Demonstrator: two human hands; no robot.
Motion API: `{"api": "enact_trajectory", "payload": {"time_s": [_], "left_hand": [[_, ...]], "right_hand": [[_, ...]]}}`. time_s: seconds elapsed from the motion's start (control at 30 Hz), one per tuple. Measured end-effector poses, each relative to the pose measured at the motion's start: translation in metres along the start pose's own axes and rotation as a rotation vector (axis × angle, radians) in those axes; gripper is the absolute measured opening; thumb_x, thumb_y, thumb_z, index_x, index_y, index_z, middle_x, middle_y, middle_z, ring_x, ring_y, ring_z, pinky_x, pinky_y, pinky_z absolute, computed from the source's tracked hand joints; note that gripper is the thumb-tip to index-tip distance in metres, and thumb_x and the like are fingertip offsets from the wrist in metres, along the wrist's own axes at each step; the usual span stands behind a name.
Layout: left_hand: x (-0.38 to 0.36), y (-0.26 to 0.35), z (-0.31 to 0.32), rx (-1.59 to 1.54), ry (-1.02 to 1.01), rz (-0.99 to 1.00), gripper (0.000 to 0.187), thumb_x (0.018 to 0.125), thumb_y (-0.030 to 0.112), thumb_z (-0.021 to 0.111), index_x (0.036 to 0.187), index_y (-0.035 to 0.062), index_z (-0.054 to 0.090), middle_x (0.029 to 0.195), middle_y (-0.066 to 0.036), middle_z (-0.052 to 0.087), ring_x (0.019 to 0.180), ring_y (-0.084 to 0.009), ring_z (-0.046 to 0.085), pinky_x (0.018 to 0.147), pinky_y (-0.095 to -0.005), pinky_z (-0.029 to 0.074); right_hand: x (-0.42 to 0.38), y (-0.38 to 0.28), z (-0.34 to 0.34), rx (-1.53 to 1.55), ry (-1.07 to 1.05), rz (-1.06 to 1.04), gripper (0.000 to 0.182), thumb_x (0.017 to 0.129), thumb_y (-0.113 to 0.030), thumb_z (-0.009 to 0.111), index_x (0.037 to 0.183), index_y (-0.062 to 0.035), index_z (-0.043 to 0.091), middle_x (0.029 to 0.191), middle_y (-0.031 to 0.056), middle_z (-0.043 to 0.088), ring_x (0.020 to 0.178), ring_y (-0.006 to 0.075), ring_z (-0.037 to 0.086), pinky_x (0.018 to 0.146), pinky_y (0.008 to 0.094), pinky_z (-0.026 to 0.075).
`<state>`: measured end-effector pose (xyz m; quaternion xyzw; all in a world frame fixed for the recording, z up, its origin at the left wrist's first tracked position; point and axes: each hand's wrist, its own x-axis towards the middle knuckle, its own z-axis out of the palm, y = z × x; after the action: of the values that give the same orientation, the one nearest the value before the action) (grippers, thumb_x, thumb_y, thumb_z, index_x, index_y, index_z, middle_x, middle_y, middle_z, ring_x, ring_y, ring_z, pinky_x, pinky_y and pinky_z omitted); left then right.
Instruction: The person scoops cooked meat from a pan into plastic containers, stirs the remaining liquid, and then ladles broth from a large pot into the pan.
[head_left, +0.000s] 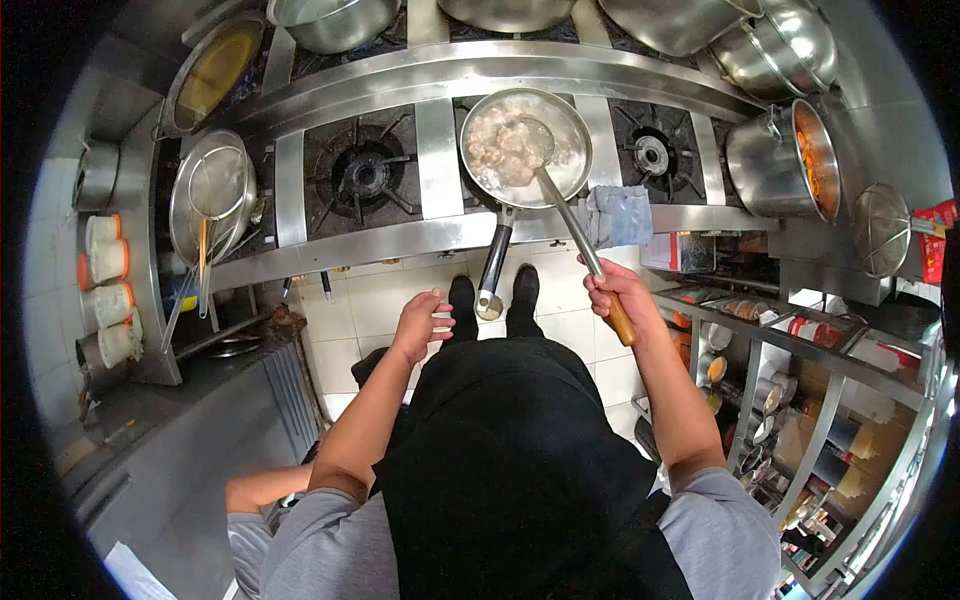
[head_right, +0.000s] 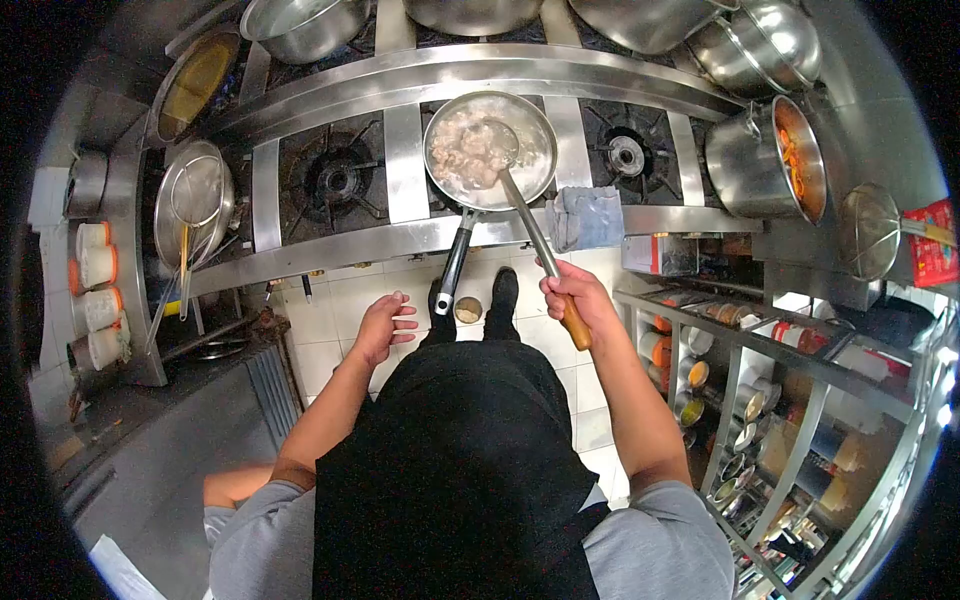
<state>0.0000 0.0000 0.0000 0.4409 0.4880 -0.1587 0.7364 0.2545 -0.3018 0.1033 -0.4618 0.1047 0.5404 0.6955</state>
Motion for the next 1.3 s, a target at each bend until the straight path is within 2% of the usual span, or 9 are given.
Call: {"api": "enact_trajectory", "payload": {"time_s": [0.07, 0.3, 0.7, 0.83, 0.97, 1.1, 1.23, 1.3], "left_hand": [[0.001, -0.002, -0.003, -0.035, 0.006, 0.016, 0.049, 0.108, 0.045, 0.056, 0.136, 0.0052, 0.057, 0.123, -0.014, 0.066, 0.096, -0.0248, 0.069, 0.076, -0.0385, 0.061], [-0.003, 0.002, 0.007, -0.027, 0.016, 0.007, 0.047, 0.109, 0.043, 0.054, 0.136, 0.0044, 0.057, 0.121, -0.013, 0.066, 0.095, -0.0242, 0.069, 0.078, -0.0388, 0.061], [-0.001, 0.011, 0.013, -0.007, 0.046, 0.009, 0.043, 0.107, 0.042, 0.056, 0.133, 0.0069, 0.057, 0.117, -0.01, 0.064, 0.095, -0.0229, 0.069, 0.078, -0.0373, 0.059], [-0.003, 0.008, 0.014, -0.016, 0.088, 0.066, 0.037, 0.106, 0.039, 0.059, 0.127, 0.0088, 0.06, 0.111, -0.007, 0.065, 0.088, -0.0186, 0.065, 0.074, -0.0357, 0.057], [0.0, 0.0, 0.014, 0.025, 0.135, 0.125, 0.032, 0.106, 0.033, 0.059, 0.127, 0.0097, 0.064, 0.103, -0.004, 0.064, 0.081, -0.0152, 0.061, 0.07, -0.0319, 0.055], [0.0, 0.001, 0.018, 0.032, 0.151, 0.139, 0.031, 0.106, 0.034, 0.061, 0.124, 0.01, 0.065, 0.1, -0.003, 0.064, 0.077, -0.0138, 0.059, 0.068, -0.0307, 0.053], [0.003, 0.002, 0.022, 0.05, 0.15, 0.156, 0.031, 0.106, 0.036, 0.061, 0.122, 0.0098, 0.065, 0.1, -0.003, 0.064, 0.076, -0.0129, 0.059, 0.067, -0.0303, 0.053], [0.003, 0.002, 0.022, 0.054, 0.15, 0.16, 0.032, 0.106, 0.037, 0.061, 0.122, 0.0096, 0.065, 0.1, -0.003, 0.064, 0.075, -0.0127, 0.059, 0.067, -0.0303, 0.053]], "right_hand": [[-0.008, 0.0, 0.005, 0.067, -0.011, 0.016, 0.049, 0.097, -0.003, 0.061, 0.145, 0.0018, 0.053, 0.093, 0.0072, 0.063, 0.06, 0.0095, 0.051, 0.053, 0.0256, 0.044], [-0.034, -0.006, 0.0, 0.042, -0.02, 0.01, 0.049, 0.097, -0.004, 0.059, 0.146, 0.0021, 0.053, 0.091, 0.0063, 0.062, 0.06, 0.0084, 0.051, 0.052, 0.0238, 0.043], [-0.041, -0.006, -0.011, -0.066, -0.042, 0.008, 0.058, 0.094, -0.008, 0.067, 0.148, 0.0017, 0.049, 0.09, 0.0058, 0.063, 0.056, 0.0077, 0.052, 0.049, 0.0225, 0.043], [-0.044, 0.006, -0.014, -0.067, -0.018, 0.038, 0.061, 0.091, -0.005, 0.07, 0.148, -0.0005, 0.05, 0.09, 0.0054, 0.065, 0.054, 0.0092, 0.053, 0.05, 0.0238, 0.043], [-0.049, 0.017, -0.017, -0.17, -0.001, 0.027, 0.066, 0.091, -0.002, 0.069, 0.153, -0.001, 0.047, 0.089, 0.0044, 0.063, 0.055, 0.0093, 0.053, 0.051, 0.0241, 0.045], [-0.054, 0.028, -0.023, -0.348, 0.009, 0.007, 0.074, 0.091, 0.003, 0.067, 0.16, -0.0033, 0.04, 0.089, 0.0029, 0.061, 0.057, 0.0089, 0.053, 0.053, 0.0231, 0.046], [-0.06, 0.045, -0.026, -0.428, 0.047, -0.019, 0.075, 0.092, 0.006, 0.064, 0.162, -0.005, 0.038, 0.089, 0.0018, 0.06, 0.059, 0.0081, 0.053, 0.055, 0.0224, 0.046], [-0.063, 0.051, -0.025, -0.566, 0.119, -0.024, 0.075, 0.093, 0.008, 0.062, 0.162, -0.0062, 0.039, 0.09, 0.0013, 0.06, 0.062, 0.0073, 0.053, 0.056, 0.0227, 0.047]]}}
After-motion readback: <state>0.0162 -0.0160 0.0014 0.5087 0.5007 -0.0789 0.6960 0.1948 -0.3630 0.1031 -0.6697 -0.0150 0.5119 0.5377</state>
